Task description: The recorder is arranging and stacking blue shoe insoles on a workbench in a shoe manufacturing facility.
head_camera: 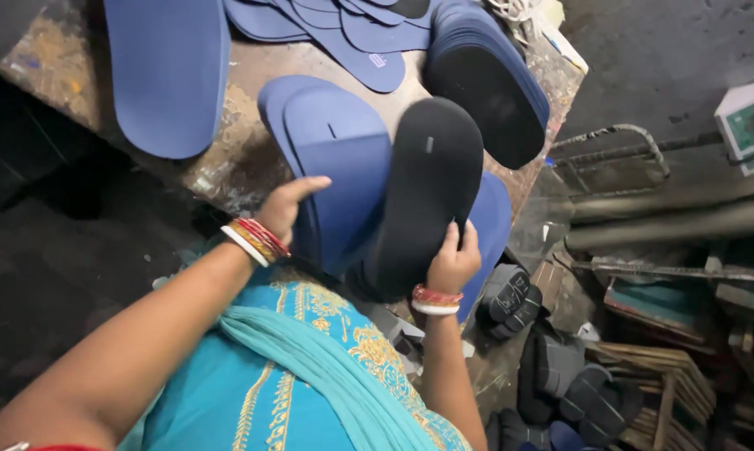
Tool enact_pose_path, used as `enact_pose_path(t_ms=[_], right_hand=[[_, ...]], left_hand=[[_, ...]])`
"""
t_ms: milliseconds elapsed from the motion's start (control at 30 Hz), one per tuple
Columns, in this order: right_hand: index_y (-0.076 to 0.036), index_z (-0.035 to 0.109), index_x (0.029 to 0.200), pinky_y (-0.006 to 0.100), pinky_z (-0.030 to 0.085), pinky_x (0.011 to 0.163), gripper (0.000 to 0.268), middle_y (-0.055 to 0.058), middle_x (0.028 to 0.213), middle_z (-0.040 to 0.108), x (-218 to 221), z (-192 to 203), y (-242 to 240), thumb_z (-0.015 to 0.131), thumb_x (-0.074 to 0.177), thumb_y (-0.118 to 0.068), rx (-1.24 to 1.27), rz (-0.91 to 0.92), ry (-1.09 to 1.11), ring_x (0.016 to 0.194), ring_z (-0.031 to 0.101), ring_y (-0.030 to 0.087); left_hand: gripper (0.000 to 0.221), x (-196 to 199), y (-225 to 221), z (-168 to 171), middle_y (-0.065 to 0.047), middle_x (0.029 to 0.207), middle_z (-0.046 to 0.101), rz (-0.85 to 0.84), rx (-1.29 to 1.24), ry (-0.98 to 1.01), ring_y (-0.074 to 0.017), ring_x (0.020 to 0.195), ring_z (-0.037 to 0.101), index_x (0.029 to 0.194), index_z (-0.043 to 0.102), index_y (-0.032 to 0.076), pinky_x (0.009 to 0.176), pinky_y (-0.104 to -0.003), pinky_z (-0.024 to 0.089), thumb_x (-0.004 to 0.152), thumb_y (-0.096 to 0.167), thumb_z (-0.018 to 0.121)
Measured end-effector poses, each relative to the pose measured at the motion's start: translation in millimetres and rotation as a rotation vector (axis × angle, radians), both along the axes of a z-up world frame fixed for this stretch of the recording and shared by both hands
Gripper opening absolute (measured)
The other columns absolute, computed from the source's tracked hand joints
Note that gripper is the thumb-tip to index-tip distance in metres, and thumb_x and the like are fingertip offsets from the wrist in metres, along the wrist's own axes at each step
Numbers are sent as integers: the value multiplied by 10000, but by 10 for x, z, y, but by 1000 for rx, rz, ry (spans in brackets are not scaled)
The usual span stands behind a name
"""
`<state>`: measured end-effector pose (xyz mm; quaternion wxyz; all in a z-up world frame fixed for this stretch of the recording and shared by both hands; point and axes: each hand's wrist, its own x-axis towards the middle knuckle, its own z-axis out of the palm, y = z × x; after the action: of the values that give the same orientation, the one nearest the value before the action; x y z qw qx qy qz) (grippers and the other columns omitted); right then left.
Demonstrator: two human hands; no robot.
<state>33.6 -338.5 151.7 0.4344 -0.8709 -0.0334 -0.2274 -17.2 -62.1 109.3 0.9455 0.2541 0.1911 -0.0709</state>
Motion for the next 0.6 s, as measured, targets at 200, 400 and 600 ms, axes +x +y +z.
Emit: enact_pose_path(t_ms=[200,400,600], right_hand=[[63,587,1378,468,381,1103,546,271,1445,550,345,-644,-454,610,1029,-356,-552,146,171,1321,517,408],[106,432,1501,459,304,1201,608,281,1558,445,-160,358,315,568,1091,-322,-354,251,-21,1454,420,401],[-35,641,1385,357,562,973,388,171,1281,738,-183,564,137,565,1043,-201,-59,-96,28,1113,748,309]], left_hand=[[363,-140,21,75,-167,1082,776,-13,236,86,-247,951,747,1105,734,-88,884,-354,590,883,198,712],[382,262,-525,0,-169,1063,778,-189,242,14,-231,938,744,1083,737,-124,868,-342,596,902,212,741],[397,456,-691,149,-167,1072,761,-213,143,-84,-228,932,741,1144,707,-91,865,-355,605,872,190,769]])
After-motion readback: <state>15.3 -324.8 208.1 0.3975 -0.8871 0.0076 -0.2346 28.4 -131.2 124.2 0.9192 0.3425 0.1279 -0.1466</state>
